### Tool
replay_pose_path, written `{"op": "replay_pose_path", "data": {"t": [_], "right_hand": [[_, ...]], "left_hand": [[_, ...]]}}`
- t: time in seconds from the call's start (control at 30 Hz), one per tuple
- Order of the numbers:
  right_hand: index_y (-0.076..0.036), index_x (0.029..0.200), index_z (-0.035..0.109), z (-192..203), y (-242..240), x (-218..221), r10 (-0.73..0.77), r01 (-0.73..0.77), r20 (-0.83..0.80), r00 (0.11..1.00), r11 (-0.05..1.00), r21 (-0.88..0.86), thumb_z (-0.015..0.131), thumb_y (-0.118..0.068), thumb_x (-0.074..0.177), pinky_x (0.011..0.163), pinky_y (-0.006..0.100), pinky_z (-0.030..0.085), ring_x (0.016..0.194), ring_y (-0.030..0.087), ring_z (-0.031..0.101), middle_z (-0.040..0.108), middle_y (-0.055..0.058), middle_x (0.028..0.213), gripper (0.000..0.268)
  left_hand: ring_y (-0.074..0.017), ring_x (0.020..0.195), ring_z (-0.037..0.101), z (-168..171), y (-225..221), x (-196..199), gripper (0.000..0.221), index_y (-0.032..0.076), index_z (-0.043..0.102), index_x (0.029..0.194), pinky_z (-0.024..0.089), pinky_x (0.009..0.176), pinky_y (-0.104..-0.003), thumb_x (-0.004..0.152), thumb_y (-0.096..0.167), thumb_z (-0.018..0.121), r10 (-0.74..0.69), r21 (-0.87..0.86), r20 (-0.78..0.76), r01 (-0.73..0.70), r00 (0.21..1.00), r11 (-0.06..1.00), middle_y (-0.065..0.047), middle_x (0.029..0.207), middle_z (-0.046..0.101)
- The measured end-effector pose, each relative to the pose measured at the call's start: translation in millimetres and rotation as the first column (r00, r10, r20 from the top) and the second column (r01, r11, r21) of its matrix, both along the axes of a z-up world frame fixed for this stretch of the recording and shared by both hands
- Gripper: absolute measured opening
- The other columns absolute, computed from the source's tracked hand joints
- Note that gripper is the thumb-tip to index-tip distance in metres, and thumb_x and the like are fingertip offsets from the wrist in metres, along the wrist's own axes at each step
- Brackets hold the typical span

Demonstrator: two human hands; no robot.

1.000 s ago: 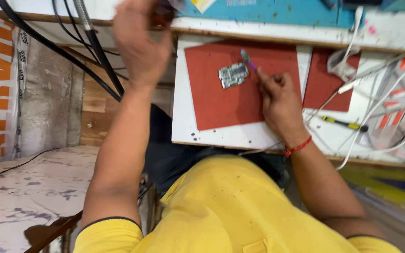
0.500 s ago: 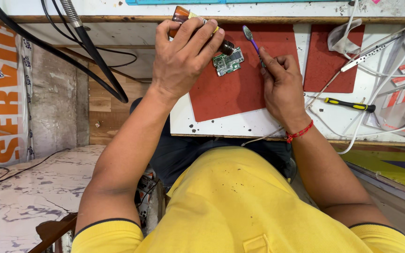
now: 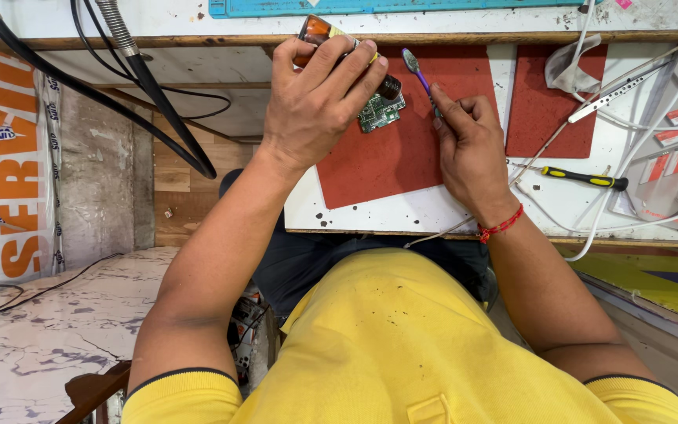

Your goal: The person cleans a circuit board using a small brush and applies heat to it with a hot air rework station tool.

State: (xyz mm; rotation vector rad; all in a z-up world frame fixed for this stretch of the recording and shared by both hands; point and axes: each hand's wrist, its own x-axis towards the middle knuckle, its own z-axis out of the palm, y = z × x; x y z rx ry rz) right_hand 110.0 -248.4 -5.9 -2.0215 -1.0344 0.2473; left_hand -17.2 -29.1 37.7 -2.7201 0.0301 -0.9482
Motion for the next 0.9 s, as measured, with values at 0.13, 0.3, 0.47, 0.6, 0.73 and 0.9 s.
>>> {"op": "replay_pose_path", "data": {"t": [0.13, 0.3, 0.47, 0.6, 0.73, 0.9], "right_hand": [[-0.010, 0.143, 0.066, 1.3, 0.4, -0.2, -0.007, 0.007, -0.016, 1.000, 1.000, -0.010, 0.064, 0.000, 0.102, 0.080, 0.036, 0.051, 0.089, 0.023, 0.059, 0.056, 0.012, 0.105, 0.042], [-0.009, 0.143, 0.066, 2.5, 0.8, 0.3, -0.007, 0.007, -0.016, 1.000, 1.000, -0.006, 0.065, 0.001, 0.102, 0.080, 0.036, 0.051, 0.090, 0.023, 0.059, 0.056, 0.012, 0.105, 0.042], [-0.009, 0.143, 0.066, 2.2, 0.6, -0.1, -0.006, 0.006, -0.020, 1.000, 1.000, 0.001, 0.065, 0.001, 0.102, 0.081, 0.035, 0.052, 0.091, 0.022, 0.059, 0.056, 0.012, 0.105, 0.042], [-0.009, 0.143, 0.066, 0.8, 0.6, 0.4, -0.010, 0.010, -0.035, 0.999, 1.000, 0.007, 0.065, 0.001, 0.102, 0.082, 0.035, 0.051, 0.091, 0.022, 0.059, 0.056, 0.012, 0.105, 0.042], [-0.010, 0.143, 0.066, 0.2, 0.6, 0.1, -0.016, 0.016, -0.041, 0.999, 1.000, 0.009, 0.065, 0.002, 0.101, 0.082, 0.035, 0.051, 0.091, 0.022, 0.059, 0.056, 0.011, 0.105, 0.043], [-0.010, 0.143, 0.066, 1.8, 0.7, 0.3, -0.018, 0.017, -0.041, 0.999, 1.000, -0.006, 0.065, 0.001, 0.102, 0.080, 0.035, 0.051, 0.089, 0.022, 0.058, 0.056, 0.011, 0.104, 0.043]], "left_hand": [[-0.0115, 0.127, 0.057, 0.8, -0.2, 1.4, 0.021, 0.022, 0.075, 0.122, 0.036, 0.107, -0.039, 0.101, 0.018, 0.073, -0.007, 0.004, -0.003, 0.007, 1.000, 1.000, 0.009, 0.131, 0.067], [-0.0100, 0.126, 0.057, 2.1, 0.2, 3.0, 0.020, 0.023, 0.075, 0.121, 0.035, 0.108, -0.038, 0.101, 0.018, 0.073, -0.007, 0.022, 0.003, 0.007, 1.000, 1.000, 0.011, 0.131, 0.067], [-0.0090, 0.125, 0.058, 3.9, 0.5, 3.6, 0.018, 0.023, 0.076, 0.120, 0.034, 0.109, -0.037, 0.103, 0.018, 0.072, -0.011, 0.042, 0.006, 0.011, 1.000, 0.999, 0.011, 0.130, 0.068], [-0.0083, 0.124, 0.059, 5.2, 1.1, 3.8, 0.018, 0.024, 0.076, 0.119, 0.034, 0.110, -0.038, 0.103, 0.019, 0.072, -0.020, 0.054, 0.001, 0.019, 1.000, 0.998, 0.011, 0.129, 0.068], [-0.0083, 0.124, 0.059, 5.5, 1.6, 5.2, 0.017, 0.024, 0.076, 0.119, 0.034, 0.110, -0.038, 0.104, 0.019, 0.072, -0.021, 0.064, 0.005, 0.021, 1.000, 0.998, 0.011, 0.128, 0.068], [-0.0077, 0.123, 0.059, 5.1, 1.8, 4.9, 0.017, 0.026, 0.076, 0.119, 0.034, 0.111, -0.038, 0.103, 0.020, 0.071, -0.017, 0.077, 0.000, 0.017, 1.000, 0.997, 0.012, 0.127, 0.068]]}}
